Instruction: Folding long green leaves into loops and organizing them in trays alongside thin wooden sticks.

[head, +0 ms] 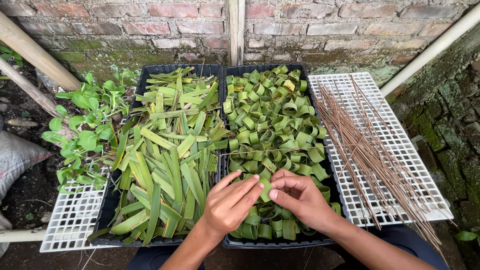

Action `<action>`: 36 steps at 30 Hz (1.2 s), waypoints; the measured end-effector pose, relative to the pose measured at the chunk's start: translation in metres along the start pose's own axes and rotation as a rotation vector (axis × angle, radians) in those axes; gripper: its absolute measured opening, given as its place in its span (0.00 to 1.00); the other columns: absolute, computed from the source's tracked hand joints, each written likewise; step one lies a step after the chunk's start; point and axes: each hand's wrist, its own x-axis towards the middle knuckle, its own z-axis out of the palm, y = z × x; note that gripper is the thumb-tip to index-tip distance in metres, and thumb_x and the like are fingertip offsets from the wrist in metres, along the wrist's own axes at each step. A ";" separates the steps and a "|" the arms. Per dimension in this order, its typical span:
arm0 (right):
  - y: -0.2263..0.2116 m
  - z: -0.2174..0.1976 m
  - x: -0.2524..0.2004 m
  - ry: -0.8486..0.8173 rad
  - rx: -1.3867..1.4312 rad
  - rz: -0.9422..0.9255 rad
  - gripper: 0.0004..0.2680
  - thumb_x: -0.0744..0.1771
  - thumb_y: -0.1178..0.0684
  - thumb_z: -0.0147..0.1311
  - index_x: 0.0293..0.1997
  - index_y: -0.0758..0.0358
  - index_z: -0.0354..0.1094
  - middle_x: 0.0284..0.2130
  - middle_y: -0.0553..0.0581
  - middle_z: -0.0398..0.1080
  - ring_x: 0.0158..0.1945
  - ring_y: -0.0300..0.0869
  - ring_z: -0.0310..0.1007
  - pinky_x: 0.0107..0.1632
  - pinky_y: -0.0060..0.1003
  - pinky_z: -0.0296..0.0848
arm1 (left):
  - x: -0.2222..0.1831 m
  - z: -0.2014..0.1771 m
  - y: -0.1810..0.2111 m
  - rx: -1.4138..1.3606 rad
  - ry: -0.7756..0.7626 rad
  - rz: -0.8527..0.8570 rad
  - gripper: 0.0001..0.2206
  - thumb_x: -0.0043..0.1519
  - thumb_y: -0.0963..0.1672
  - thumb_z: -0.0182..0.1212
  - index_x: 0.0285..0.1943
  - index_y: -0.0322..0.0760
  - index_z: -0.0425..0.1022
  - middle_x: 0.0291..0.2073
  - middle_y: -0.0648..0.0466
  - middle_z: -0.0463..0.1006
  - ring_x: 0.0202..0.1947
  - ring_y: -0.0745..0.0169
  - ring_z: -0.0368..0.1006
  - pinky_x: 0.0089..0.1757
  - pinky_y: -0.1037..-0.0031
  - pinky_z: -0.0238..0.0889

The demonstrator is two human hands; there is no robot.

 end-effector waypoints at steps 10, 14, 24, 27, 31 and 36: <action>0.006 -0.002 0.004 0.062 -0.072 -0.034 0.04 0.65 0.57 0.61 0.40 0.63 0.80 0.32 0.53 0.71 0.35 0.39 0.68 0.37 0.33 0.70 | 0.010 0.000 0.013 -0.324 0.047 -0.577 0.07 0.57 0.36 0.62 0.43 0.28 0.77 0.33 0.46 0.81 0.34 0.57 0.77 0.40 0.73 0.75; 0.009 -0.003 0.003 0.093 -0.096 -0.096 0.05 0.65 0.57 0.61 0.40 0.63 0.80 0.31 0.53 0.70 0.34 0.40 0.68 0.36 0.32 0.72 | 0.012 0.001 0.027 -0.533 -0.038 -0.970 0.06 0.57 0.41 0.66 0.42 0.37 0.83 0.30 0.55 0.83 0.30 0.68 0.72 0.35 0.75 0.68; 0.026 0.009 0.013 0.169 -0.183 -0.217 0.06 0.65 0.60 0.60 0.44 0.63 0.79 0.28 0.51 0.69 0.29 0.36 0.62 0.27 0.27 0.64 | 0.006 0.021 0.038 -0.979 0.211 -1.220 0.12 0.58 0.36 0.66 0.50 0.31 0.82 0.45 0.48 0.83 0.47 0.57 0.79 0.49 0.72 0.78; 0.021 0.013 0.028 0.120 -0.240 -0.236 0.07 0.65 0.59 0.59 0.45 0.62 0.78 0.29 0.52 0.71 0.27 0.35 0.62 0.24 0.26 0.62 | -0.009 0.021 0.025 -1.141 0.379 -1.372 0.11 0.58 0.34 0.66 0.48 0.28 0.84 0.45 0.46 0.82 0.37 0.60 0.72 0.38 0.75 0.72; 0.002 0.012 0.061 0.049 -0.699 -0.380 0.09 0.65 0.52 0.59 0.48 0.59 0.77 0.36 0.53 0.74 0.37 0.39 0.68 0.38 0.32 0.70 | -0.013 -0.010 -0.004 -0.848 0.391 -1.258 0.07 0.60 0.38 0.64 0.45 0.33 0.83 0.42 0.47 0.87 0.26 0.67 0.74 0.47 0.66 0.72; 0.011 0.022 0.093 -0.056 -1.171 -0.377 0.14 0.68 0.46 0.53 0.59 0.53 0.70 0.53 0.55 0.75 0.56 0.45 0.70 0.59 0.48 0.68 | -0.011 -0.031 -0.029 -0.684 0.432 -1.260 0.10 0.62 0.39 0.63 0.51 0.30 0.82 0.43 0.45 0.88 0.17 0.70 0.71 0.24 0.81 0.72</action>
